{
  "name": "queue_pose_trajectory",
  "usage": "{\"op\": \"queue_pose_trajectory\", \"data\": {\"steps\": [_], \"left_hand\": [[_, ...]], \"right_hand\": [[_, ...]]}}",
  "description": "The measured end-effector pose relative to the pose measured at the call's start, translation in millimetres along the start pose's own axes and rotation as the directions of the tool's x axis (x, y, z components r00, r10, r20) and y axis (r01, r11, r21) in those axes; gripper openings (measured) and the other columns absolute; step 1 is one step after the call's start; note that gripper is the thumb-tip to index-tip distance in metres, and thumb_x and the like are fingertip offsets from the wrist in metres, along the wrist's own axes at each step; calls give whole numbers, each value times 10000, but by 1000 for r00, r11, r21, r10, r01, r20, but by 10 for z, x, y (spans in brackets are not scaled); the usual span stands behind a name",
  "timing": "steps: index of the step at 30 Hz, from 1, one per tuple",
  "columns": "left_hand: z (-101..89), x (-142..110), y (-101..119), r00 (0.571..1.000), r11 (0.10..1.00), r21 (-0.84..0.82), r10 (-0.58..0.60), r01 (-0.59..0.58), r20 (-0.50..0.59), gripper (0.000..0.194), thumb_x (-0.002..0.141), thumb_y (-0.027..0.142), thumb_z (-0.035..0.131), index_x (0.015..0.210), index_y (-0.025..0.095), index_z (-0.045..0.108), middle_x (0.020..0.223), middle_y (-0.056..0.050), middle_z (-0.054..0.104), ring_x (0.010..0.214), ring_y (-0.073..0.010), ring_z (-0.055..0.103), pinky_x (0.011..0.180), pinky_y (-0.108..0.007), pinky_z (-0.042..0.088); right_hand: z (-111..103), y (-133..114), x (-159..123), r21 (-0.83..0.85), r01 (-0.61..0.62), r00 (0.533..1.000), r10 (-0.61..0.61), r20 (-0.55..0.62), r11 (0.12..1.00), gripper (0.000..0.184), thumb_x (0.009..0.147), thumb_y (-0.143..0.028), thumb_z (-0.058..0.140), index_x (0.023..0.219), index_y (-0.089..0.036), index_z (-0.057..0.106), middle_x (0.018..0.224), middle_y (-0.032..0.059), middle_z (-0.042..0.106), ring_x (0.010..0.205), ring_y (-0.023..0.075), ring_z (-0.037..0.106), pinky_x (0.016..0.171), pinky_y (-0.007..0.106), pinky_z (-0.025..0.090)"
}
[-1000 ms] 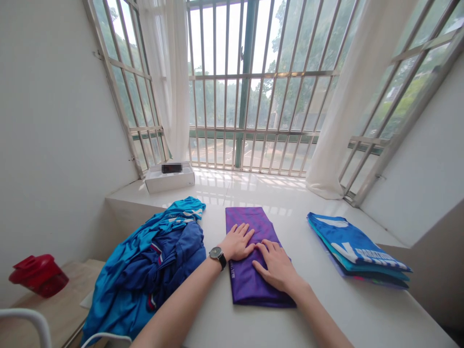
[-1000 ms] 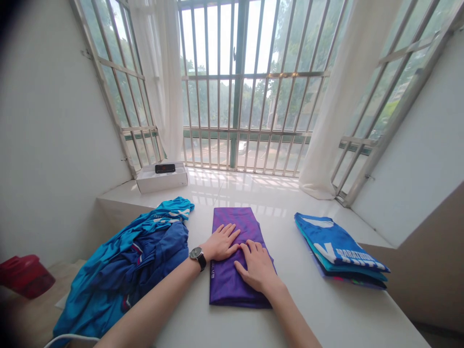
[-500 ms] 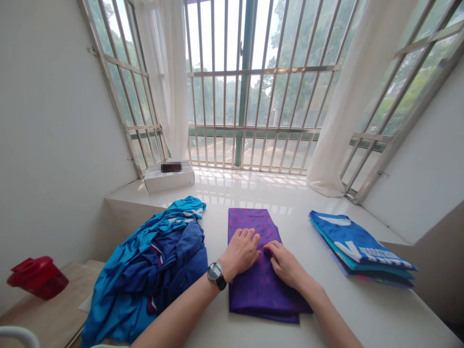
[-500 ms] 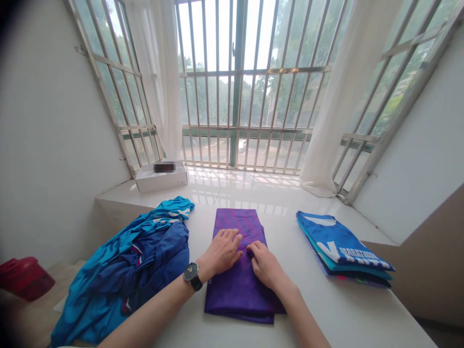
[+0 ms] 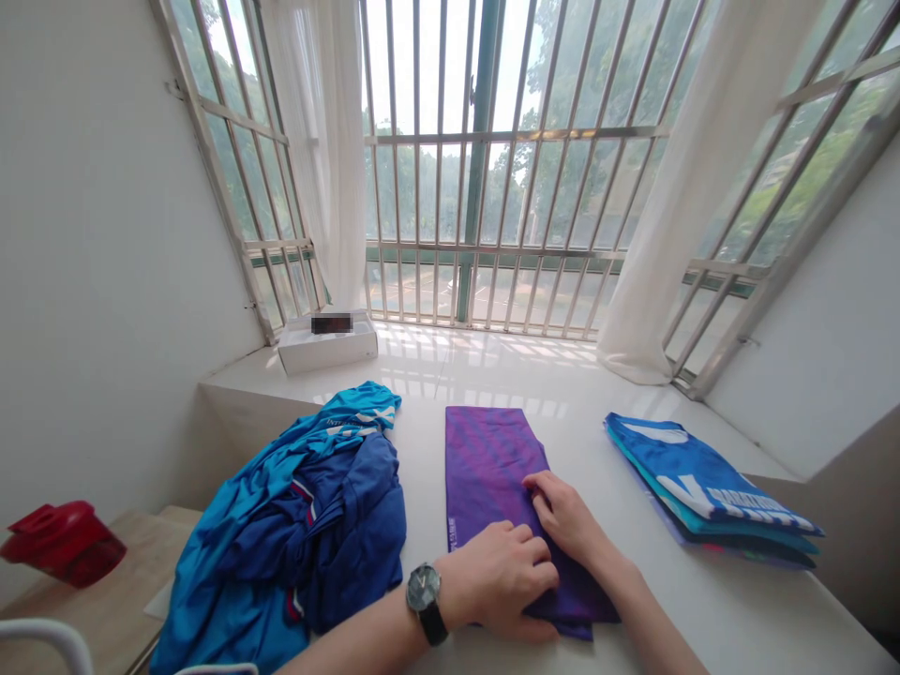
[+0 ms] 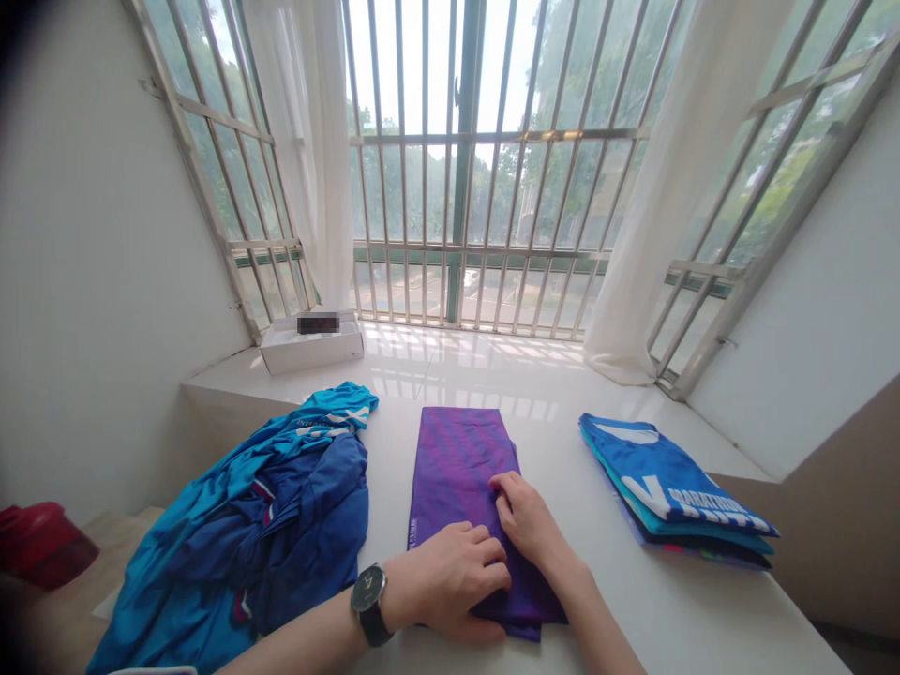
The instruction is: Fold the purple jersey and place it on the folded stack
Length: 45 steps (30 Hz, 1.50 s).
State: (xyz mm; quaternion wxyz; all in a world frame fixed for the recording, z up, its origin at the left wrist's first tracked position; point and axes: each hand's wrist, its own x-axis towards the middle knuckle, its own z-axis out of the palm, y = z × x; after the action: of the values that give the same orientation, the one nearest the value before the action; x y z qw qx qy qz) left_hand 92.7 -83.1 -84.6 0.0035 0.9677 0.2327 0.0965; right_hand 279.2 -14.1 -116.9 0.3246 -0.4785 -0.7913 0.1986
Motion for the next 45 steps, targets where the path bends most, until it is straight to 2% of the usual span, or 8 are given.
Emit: {"op": "queue_pose_trajectory", "data": {"steps": [5, 11, 20, 26, 32, 36, 41, 45], "left_hand": [[-59, -23, 31, 999, 999, 7, 32, -32, 30, 255, 829, 419, 632, 948, 194, 622, 910, -49, 670, 792, -213, 603, 629, -323, 449], [-103, -83, -28, 997, 988, -143, 61, -54, 47, 332, 753, 253, 649, 1082, 212, 630, 1138, -42, 681, 920, -225, 628, 735, -309, 495], [-27, -37, -249, 970, 928, -290, -241, 235, 17, 121, 830, 256, 584, 845, 211, 696, 834, -27, 721, 748, -176, 655, 681, -238, 467], [-28, -33, -416, 939, 781, -544, -340, 308, 44, 163, 844, 190, 531, 820, 158, 689, 731, -7, 688, 639, -116, 574, 627, -201, 420], [-19, -25, -446, 912, 701, -622, -406, 350, 55, 163, 845, 198, 494, 791, 154, 642, 713, 13, 627, 641, -107, 513, 600, -200, 388], [5, -26, -476, 893, 682, -622, -444, 385, 67, 170, 844, 219, 482, 791, 159, 632, 697, 20, 600, 636, -111, 488, 585, -207, 372], [-29, -34, -457, 898, 674, -635, -433, 378, 75, 168, 853, 219, 479, 817, 162, 633, 718, 19, 612, 647, -113, 503, 592, -210, 372], [-128, -37, -399, 917, 694, -620, -383, 365, 111, 235, 921, 327, 479, 845, 175, 642, 724, 18, 621, 652, -121, 520, 603, -218, 380]], "right_hand": [[-27, -19, -7, -2, -14, 1000, 14, -9, 1000, 277, 869, -203, 399, 953, -187, 662, 952, 84, 697, 893, 211, 662, 865, 360, 520], [-49, 7, -15, 28, -49, 999, 49, -8, 998, 273, 881, -255, 420, 979, -189, 666, 982, 82, 714, 926, 220, 668, 894, 380, 512], [-286, -104, -6, 247, -220, 957, 160, 241, 944, 366, 898, -513, 489, 955, -201, 672, 777, 23, 695, 701, 188, 643, 657, 315, 515], [-456, -143, -40, 376, -293, 903, 125, 412, 879, 507, 871, -644, 505, 973, -180, 684, 859, 53, 710, 833, 211, 666, 711, 314, 530], [-565, -94, -99, 336, -282, 887, 111, 448, 899, 439, 801, -530, 671, 1076, -188, 692, 1051, 74, 719, 957, 232, 662, 852, 353, 530], [-649, -137, -213, 250, -253, 867, 105, 487, 935, 525, 705, -456, 777, 1170, -234, 675, 1205, 75, 682, 1125, 278, 618, 1003, 414, 477], [-661, -222, -582, 112, -114, 909, 58, 412, 987, 692, 651, -361, 820, 1307, -298, 609, 1479, 70, 478, 1392, 311, 392, 1151, 457, 340], [-543, -252, -864, 16, -30, 963, 25, 269, 999, 615, 725, -167, 678, 1319, -304, 592, 1523, 72, 422, 1420, 286, 353, 1162, 483, 321]]}}
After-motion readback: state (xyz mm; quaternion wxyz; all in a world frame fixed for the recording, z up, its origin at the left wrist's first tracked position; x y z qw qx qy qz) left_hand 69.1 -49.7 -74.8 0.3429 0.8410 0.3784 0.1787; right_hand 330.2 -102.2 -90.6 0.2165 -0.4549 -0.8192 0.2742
